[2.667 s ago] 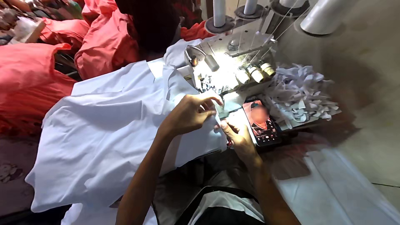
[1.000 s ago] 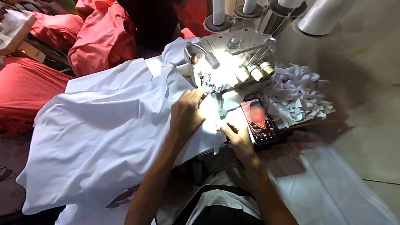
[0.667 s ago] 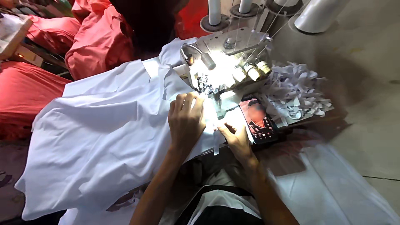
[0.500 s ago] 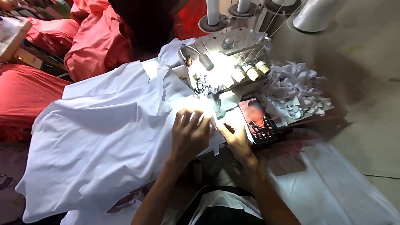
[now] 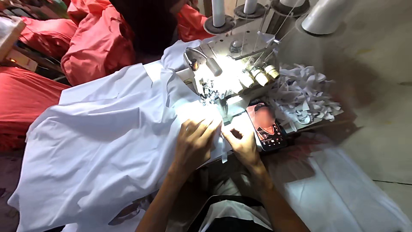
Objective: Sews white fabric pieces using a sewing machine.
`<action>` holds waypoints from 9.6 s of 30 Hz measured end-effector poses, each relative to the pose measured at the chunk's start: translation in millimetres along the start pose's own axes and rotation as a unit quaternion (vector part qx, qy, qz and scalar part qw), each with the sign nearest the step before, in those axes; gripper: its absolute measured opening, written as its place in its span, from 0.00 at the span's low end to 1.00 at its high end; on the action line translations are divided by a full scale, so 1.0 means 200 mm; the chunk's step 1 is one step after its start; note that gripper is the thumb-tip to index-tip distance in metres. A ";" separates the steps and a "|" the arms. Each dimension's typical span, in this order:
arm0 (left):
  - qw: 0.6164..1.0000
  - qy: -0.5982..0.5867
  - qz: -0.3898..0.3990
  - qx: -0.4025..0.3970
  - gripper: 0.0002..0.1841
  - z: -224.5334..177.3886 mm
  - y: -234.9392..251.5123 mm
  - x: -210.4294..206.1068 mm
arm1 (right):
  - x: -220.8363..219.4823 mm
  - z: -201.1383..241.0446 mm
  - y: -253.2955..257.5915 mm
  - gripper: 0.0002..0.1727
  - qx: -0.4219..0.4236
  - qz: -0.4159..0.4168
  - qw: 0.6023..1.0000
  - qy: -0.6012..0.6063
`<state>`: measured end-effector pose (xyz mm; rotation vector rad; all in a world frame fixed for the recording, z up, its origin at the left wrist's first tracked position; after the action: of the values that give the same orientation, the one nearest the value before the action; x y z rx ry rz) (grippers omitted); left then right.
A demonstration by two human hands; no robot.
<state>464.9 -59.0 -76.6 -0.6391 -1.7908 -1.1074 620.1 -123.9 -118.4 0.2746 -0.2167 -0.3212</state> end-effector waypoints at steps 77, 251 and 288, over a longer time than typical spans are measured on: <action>0.969 -0.183 -0.060 0.153 0.13 -0.19 -0.19 0.06 | 0.03 0.09 -0.08 0.09 -0.058 0.040 0.992 0.105; 0.484 -0.692 -0.392 0.365 0.15 -0.14 -0.58 -0.16 | 0.05 0.06 -0.32 0.06 -0.122 0.053 0.991 -0.034; 0.553 -0.734 -0.212 0.332 0.25 0.13 -0.36 0.03 | 0.04 0.07 0.10 0.08 -0.058 0.049 0.995 -0.065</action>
<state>394.8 -70.3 -106.7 -0.6555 -3.6594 0.3391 629.6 -112.3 -98.4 0.1273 -0.3383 -0.2530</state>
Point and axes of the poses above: each hand's wrist, its own y-axis towards the middle knuckle, its own x-axis out of the back of the hand, z = x × y, the point moved 4 cm from there along y, towards the middle knuckle, and after that the axes turned 11 degrees about z, right-handed, at the moved point
